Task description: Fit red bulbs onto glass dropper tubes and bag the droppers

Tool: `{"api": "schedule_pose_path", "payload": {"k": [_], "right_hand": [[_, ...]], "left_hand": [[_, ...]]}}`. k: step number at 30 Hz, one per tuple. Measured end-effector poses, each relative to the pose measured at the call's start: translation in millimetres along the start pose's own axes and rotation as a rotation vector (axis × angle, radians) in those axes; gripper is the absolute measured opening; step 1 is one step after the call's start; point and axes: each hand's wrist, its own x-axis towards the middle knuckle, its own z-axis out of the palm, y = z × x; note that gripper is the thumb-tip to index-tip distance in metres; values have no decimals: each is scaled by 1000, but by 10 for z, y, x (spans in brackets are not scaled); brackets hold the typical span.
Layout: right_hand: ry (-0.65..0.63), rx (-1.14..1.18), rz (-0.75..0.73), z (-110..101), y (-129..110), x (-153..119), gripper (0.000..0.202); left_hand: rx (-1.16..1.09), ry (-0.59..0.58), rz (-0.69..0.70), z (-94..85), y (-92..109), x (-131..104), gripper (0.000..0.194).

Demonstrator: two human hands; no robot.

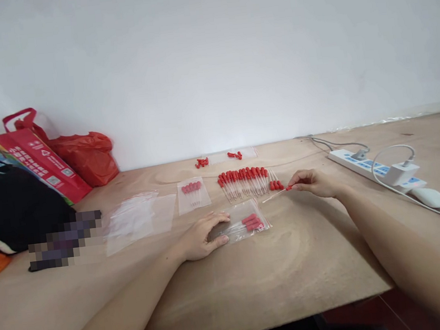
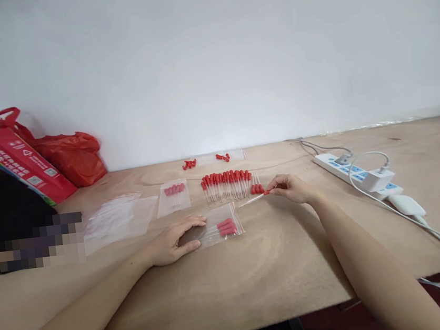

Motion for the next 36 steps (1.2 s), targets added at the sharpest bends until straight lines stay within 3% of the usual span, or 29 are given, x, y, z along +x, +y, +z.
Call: {"api": "schedule_pose_path", "payload": {"k": [9, 16, 20, 24, 36], "right_hand": [[-10, -72, -63, 162, -89, 27, 25], [-55, 57, -174, 588, -260, 43, 21], [-62, 311, -75, 882, -372, 8, 25], [-86, 469, 52, 1040, -429, -2, 29], [185, 222, 119, 1281, -400, 87, 16]], "left_hand": [[1, 1, -4, -8, 14, 5, 38], [52, -14, -32, -15, 32, 0, 45], [57, -16, -43, -15, 37, 1, 47], [56, -5, -29, -7, 26, 4, 47], [66, 6, -5, 7, 5, 27, 47]]}}
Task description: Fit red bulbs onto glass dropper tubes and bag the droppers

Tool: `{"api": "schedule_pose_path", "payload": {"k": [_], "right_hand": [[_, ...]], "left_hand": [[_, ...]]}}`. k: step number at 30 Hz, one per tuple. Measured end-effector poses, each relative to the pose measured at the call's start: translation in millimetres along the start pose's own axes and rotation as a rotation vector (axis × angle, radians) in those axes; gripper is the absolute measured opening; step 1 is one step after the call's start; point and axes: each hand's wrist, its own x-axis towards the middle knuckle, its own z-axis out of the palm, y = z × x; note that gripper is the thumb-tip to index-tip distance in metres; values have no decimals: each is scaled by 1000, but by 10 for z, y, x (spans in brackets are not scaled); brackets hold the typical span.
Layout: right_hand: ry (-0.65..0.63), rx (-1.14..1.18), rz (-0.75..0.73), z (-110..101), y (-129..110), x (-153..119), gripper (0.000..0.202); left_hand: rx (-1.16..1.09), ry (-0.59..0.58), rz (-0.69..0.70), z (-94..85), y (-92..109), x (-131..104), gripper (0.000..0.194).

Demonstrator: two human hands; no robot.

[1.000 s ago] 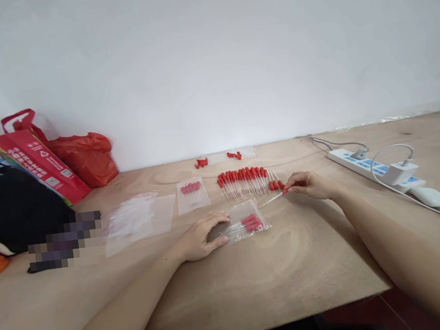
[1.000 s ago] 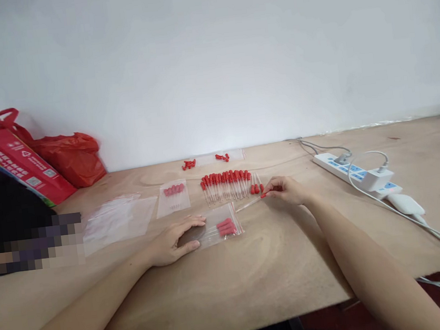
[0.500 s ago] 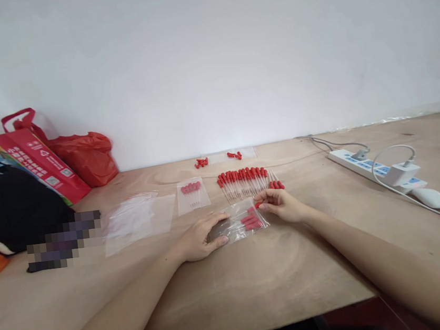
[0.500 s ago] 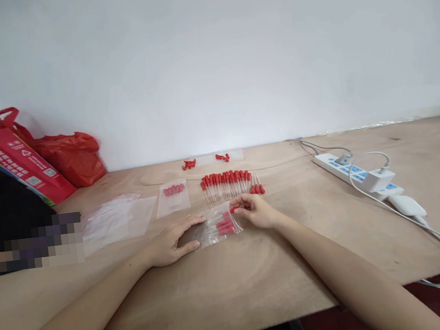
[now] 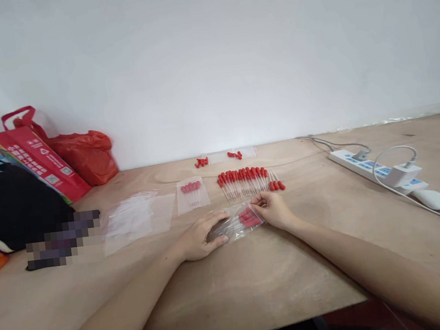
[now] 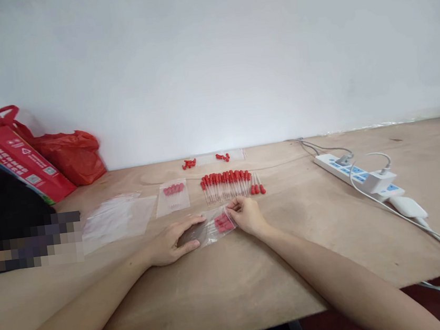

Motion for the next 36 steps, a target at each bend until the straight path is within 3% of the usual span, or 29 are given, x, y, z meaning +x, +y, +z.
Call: {"api": "schedule_pose_path", "payload": {"k": [5, 7, 10, 13, 15, 20, 27, 30, 32, 34, 36], "right_hand": [[-283, -6, 7, -96, -60, 15, 27], [-209, -73, 9, -211, -64, 60, 23], [114, -286, -18, -449, -10, 165, 17], [339, -528, 90, -679, 90, 257, 22], [343, -636, 148, -782, 139, 289, 26], [186, -688, 220, -860, 160, 298, 27], [312, -371, 313, -931, 254, 335, 22], [456, -152, 201, -1020, 251, 375, 9], [546, 113, 78, -1080, 222, 389, 10], [534, 346, -7, -1124, 193, 385, 11], [437, 474, -20, -1138, 179, 366, 12]], "left_hand": [[6, -18, -1, 0, -2, -14, 45], [8, -19, 1, 5, -8, -16, 44], [-1, -18, 6, 12, -18, -11, 44], [-12, -21, 14, 11, -19, -6, 44], [-11, -29, 6, 7, -14, -6, 45], [-6, -36, -16, 1, -2, -4, 45], [-10, -24, 8, 3, -4, -1, 44], [-16, -25, 7, 1, -7, -4, 44], [-20, -26, 1, -1, -6, -3, 44], [-24, -25, -1, -1, -3, 0, 44], [-26, -25, -4, 0, -3, 2, 44]]}}
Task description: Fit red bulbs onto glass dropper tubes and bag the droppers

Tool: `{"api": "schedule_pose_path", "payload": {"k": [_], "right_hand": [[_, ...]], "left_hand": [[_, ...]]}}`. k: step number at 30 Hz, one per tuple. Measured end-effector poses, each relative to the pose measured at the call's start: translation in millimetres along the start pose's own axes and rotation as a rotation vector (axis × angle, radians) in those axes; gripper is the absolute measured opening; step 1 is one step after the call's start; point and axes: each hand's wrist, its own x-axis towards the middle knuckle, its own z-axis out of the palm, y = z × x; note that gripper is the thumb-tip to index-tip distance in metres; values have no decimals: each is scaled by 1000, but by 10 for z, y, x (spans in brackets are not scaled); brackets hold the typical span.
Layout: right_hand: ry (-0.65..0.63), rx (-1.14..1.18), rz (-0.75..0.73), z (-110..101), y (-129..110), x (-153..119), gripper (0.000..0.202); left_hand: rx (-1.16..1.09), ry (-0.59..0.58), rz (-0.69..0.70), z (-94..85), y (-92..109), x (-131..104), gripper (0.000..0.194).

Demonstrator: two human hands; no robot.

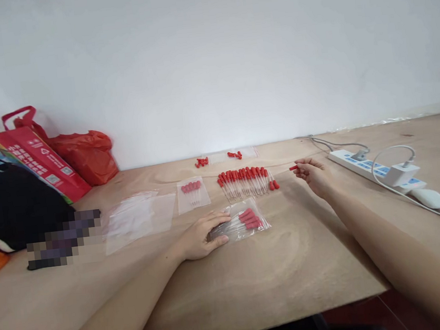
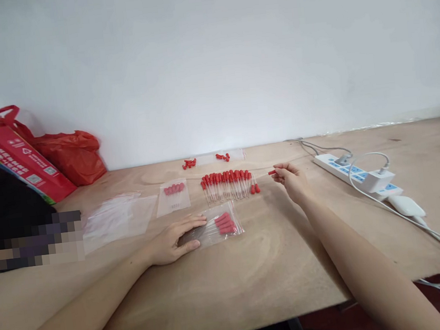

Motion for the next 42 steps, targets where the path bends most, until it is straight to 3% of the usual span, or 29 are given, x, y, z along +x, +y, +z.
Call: {"api": "schedule_pose_path", "payload": {"k": [6, 14, 21, 26, 32, 37, 42], "right_hand": [[-209, 2, 140, 102, 47, -120, 17], [-262, -135, 126, 293, 73, -255, 17], [-182, -56, 168, 277, 46, -252, 11], [-290, -13, 219, 417, 72, -400, 11], [-418, 91, 291, 685, 135, -695, 28], [-540, -95, 289, 778, 163, -781, 32], [-554, -232, 204, 842, 218, -782, 26]], "left_hand": [[-1, 8, 18, 1, -6, -6, 44], [0, 9, 29, -1, 3, -8, 43], [-2, 7, 11, -4, 16, -8, 43], [5, 6, 4, -3, 17, -12, 45], [18, 16, -4, -14, 42, -30, 50], [17, 18, -4, -10, 31, -33, 52], [7, 28, 0, 3, 16, -18, 51]]}}
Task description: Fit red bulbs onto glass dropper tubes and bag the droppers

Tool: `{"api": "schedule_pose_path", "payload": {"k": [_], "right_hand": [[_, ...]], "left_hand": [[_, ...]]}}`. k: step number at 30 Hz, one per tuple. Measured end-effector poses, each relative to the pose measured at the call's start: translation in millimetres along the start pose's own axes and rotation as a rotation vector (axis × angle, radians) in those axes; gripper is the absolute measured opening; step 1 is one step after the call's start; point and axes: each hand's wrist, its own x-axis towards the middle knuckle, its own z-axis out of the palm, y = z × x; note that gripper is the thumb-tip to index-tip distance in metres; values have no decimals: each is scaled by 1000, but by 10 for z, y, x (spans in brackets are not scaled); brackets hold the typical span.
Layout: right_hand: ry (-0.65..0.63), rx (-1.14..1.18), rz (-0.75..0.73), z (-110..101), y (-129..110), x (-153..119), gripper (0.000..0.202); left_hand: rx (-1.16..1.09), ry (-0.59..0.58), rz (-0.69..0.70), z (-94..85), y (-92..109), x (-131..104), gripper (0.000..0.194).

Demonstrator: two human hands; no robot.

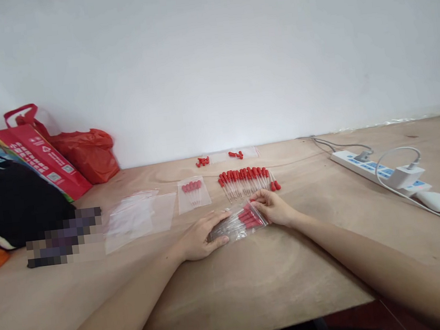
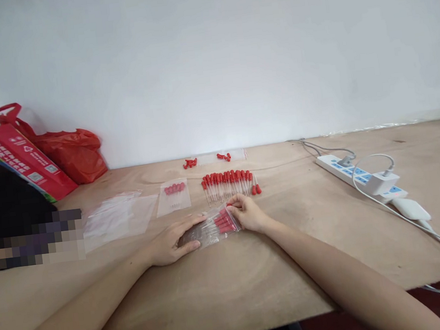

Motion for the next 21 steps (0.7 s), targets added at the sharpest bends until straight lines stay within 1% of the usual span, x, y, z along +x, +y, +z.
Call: {"api": "schedule_pose_path", "payload": {"k": [4, 8, 10, 11, 14, 15, 16, 19, 21], "right_hand": [[20, -157, -51, 16, 38, 27, 22], [-42, -308, -141, 1, 31, 20, 21], [-51, -363, -142, -28, 13, 18, 25], [-14, -386, -123, -48, 0, 19, 27], [164, -441, -63, -116, -43, 20, 30], [191, -450, -52, -134, -56, 18, 31], [180, -452, -43, -147, -67, 15, 33], [20, -414, 7, -144, -65, 9, 34], [-55, -358, 47, -120, -38, 12, 30]], "left_hand": [[1, 0, 2, 4, -3, 6, 50], [17, -15, -8, 0, 0, 5, 50], [19, -15, -4, -1, 3, 3, 49], [18, -12, -1, -1, 4, 2, 49], [17, 7, 2, 4, 7, -1, 48], [23, 16, -2, 6, 8, -1, 48], [33, 23, -4, 8, 10, 0, 47], [75, 42, -7, 3, 19, 5, 47], [94, 50, -14, -8, 25, 9, 48]]}}
